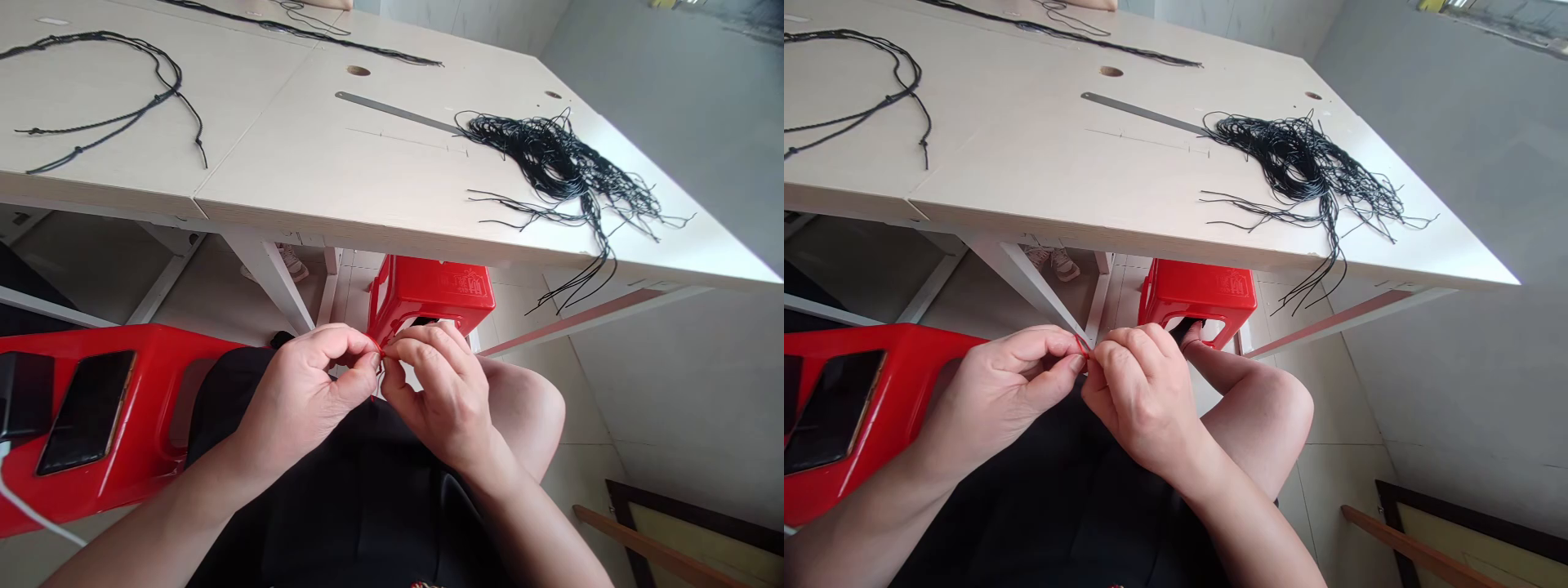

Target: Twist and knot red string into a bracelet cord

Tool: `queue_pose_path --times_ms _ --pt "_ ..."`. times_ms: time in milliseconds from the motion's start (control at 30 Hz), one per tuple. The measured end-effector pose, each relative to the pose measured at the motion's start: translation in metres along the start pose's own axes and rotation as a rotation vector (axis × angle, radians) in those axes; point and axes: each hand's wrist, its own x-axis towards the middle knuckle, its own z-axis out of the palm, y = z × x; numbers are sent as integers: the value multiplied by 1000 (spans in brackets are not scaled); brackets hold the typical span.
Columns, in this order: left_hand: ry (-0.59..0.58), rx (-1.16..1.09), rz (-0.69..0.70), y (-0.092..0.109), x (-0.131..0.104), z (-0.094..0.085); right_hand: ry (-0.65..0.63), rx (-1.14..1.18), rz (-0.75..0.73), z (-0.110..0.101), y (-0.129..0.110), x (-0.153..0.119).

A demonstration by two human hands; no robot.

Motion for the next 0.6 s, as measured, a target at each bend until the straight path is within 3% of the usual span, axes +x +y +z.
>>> queue_pose_path --times_ms 167,233,300,367,467,600 --pt "-42 11 -8 1 -2 3 -29 33 64 2 1 1" --pt "41 58 47 2 -4 3 -41 106 131 1 0 1" --pt "162 140 163 2 -7 2 -43 126 172 0 -1 1" --pt "212 234 292 3 -8 1 -64 103 184 -2 -2 1" --pt "147 354 425 4 -7 0 -129 80 159 -5 -4 2" --pt "95 433 459 4 -5 -1 -164 59 114 -7 -5 3"
